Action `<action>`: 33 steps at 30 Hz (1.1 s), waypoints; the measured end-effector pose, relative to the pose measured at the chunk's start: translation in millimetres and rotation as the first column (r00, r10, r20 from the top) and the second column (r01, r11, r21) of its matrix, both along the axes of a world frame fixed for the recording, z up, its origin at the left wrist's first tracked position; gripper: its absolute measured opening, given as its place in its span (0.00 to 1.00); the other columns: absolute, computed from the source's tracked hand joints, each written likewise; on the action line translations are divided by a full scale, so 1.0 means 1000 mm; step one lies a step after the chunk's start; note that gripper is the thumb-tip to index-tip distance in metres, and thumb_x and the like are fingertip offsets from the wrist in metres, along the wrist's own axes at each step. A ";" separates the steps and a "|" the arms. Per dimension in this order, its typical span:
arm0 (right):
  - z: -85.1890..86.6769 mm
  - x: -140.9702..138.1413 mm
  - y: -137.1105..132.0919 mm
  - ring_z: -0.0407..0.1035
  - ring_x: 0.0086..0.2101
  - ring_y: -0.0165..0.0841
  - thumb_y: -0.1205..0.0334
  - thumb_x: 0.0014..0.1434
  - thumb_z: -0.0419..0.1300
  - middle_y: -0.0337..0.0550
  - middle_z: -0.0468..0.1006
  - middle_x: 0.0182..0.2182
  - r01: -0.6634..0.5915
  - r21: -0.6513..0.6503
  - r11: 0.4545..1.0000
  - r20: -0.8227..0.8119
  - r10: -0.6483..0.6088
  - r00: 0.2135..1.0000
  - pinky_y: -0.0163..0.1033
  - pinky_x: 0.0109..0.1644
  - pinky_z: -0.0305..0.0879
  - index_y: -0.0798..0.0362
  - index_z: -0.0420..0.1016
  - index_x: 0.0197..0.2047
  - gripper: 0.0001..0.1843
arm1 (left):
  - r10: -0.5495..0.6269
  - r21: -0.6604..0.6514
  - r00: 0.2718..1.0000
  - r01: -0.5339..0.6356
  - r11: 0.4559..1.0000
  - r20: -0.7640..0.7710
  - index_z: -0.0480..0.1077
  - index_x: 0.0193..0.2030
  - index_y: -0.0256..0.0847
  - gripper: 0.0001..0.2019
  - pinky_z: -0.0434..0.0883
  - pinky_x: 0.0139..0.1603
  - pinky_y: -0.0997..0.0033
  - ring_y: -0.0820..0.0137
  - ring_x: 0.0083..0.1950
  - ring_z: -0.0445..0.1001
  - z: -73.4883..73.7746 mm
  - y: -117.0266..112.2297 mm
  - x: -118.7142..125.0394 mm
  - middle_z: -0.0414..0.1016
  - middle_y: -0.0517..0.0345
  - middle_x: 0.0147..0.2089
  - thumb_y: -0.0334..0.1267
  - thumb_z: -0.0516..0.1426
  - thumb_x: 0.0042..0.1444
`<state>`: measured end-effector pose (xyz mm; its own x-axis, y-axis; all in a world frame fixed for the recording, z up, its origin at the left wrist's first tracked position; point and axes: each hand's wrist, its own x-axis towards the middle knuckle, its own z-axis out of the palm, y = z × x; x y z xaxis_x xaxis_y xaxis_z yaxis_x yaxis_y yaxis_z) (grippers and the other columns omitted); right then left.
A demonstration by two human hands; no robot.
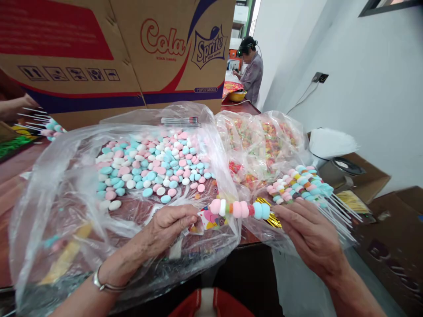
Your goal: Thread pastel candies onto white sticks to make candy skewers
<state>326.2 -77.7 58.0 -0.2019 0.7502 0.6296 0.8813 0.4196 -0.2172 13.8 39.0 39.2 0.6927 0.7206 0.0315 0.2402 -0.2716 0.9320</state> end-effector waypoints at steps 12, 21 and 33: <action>0.000 0.004 0.005 0.69 0.35 0.35 0.71 0.64 0.54 0.44 0.80 0.35 -0.066 -0.006 0.998 0.098 0.066 0.993 0.44 0.43 0.63 0.49 0.75 0.50 0.15 | 0.055 -0.117 0.998 -0.056 0.991 -0.014 0.78 0.35 0.40 0.12 0.71 0.42 0.71 0.67 0.38 0.75 -0.006 0.007 -0.011 0.80 0.56 0.36 0.42 0.56 0.61; 0.017 0.003 0.011 0.65 0.33 0.34 0.68 0.66 0.53 0.42 0.78 0.33 -0.131 -0.092 0.987 0.210 0.148 0.966 0.42 0.40 0.59 0.49 0.76 0.46 0.13 | -0.099 0.009 0.973 0.103 0.995 -0.206 0.72 0.30 0.39 0.13 0.62 0.31 0.78 0.73 0.30 0.64 0.020 0.013 0.001 0.69 0.63 0.28 0.41 0.53 0.63; 0.008 -0.002 0.018 0.63 0.33 0.34 0.70 0.65 0.53 0.43 0.76 0.30 -0.144 -0.104 0.984 0.148 0.158 0.976 0.42 0.39 0.57 0.53 0.75 0.45 0.11 | -0.190 0.043 0.949 0.207 0.977 -0.251 0.72 0.32 0.38 0.13 0.63 0.32 0.78 0.74 0.31 0.67 0.021 0.015 0.001 0.71 0.63 0.29 0.40 0.52 0.64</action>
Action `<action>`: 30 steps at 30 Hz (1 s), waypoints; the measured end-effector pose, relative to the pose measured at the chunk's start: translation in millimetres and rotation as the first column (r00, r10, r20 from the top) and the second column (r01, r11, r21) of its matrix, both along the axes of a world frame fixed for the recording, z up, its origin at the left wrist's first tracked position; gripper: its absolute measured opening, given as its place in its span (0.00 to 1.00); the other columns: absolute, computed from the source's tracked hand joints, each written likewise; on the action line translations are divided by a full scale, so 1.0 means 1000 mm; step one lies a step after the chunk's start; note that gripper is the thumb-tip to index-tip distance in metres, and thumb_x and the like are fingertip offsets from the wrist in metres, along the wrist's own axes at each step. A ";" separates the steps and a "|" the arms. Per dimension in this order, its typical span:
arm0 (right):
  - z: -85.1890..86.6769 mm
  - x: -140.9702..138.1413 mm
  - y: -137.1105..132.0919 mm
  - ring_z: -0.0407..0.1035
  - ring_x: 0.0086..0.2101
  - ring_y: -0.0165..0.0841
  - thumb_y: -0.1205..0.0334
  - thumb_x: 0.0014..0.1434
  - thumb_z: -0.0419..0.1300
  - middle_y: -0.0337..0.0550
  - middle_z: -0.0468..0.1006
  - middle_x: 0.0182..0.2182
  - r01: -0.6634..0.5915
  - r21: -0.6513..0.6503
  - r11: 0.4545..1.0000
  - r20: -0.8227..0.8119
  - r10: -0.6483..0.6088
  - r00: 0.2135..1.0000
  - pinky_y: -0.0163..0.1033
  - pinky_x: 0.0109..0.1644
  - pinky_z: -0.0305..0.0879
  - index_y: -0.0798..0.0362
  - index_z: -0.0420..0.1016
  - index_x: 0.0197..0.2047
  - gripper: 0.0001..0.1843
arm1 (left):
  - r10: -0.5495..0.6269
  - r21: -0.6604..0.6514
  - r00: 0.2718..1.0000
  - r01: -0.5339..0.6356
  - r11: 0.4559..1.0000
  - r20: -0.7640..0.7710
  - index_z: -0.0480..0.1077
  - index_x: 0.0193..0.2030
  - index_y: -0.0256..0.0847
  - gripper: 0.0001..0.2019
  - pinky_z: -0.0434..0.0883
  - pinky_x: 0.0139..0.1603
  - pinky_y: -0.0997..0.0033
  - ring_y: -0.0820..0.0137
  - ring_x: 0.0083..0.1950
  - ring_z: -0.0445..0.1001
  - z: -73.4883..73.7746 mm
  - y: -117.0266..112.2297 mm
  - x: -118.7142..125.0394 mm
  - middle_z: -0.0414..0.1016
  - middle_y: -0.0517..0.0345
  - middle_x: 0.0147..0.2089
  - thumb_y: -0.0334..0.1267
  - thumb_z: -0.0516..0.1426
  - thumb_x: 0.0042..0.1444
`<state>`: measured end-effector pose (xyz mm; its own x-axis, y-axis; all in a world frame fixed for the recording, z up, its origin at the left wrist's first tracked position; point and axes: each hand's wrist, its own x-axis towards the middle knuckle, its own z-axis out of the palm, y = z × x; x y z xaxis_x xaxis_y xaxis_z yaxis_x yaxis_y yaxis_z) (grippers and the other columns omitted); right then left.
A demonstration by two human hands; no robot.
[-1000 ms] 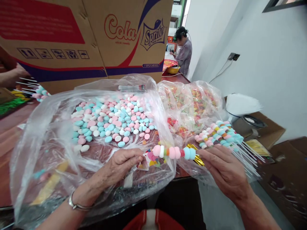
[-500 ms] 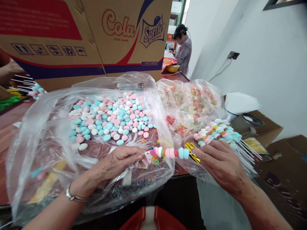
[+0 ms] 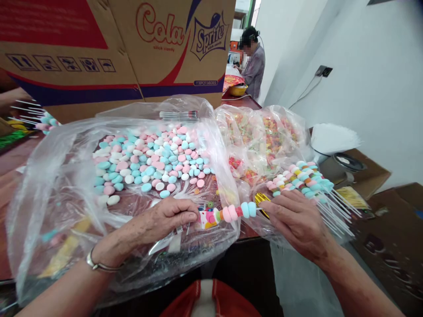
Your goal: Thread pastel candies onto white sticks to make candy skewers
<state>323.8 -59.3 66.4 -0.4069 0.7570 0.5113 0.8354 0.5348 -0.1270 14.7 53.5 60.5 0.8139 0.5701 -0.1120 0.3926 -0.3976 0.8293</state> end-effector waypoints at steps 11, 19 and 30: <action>-0.006 -0.016 0.002 0.65 0.34 0.35 0.71 0.64 0.53 0.44 0.75 0.30 -0.062 -0.059 0.996 -0.078 0.057 0.995 0.42 0.40 0.58 0.55 0.75 0.42 0.09 | -0.064 -0.285 0.996 0.043 0.958 -0.063 0.72 0.41 0.40 0.13 0.62 0.34 0.76 0.72 0.34 0.65 0.001 -0.006 -0.001 0.68 0.63 0.33 0.48 0.54 0.63; -0.007 -0.025 0.012 0.62 0.34 0.35 0.68 0.66 0.53 0.43 0.74 0.31 -0.156 -0.125 0.980 -0.098 0.144 0.985 0.42 0.41 0.56 0.56 0.76 0.42 0.10 | -0.175 -0.448 0.985 0.158 0.880 0.003 0.71 0.40 0.38 0.13 0.59 0.32 0.76 0.73 0.33 0.62 0.003 -0.018 0.012 0.65 0.64 0.31 0.47 0.59 0.59; 0.002 -0.022 0.028 0.63 0.34 0.34 0.67 0.66 0.52 0.42 0.73 0.29 -0.243 -0.198 0.950 -0.059 0.236 0.970 0.41 0.40 0.53 0.55 0.76 0.43 0.11 | 0.067 -0.732 0.998 -0.032 0.681 0.019 0.68 0.48 0.38 0.19 0.62 0.24 0.77 0.76 0.23 0.65 -0.010 -0.035 0.015 0.69 0.66 0.26 0.42 0.64 0.51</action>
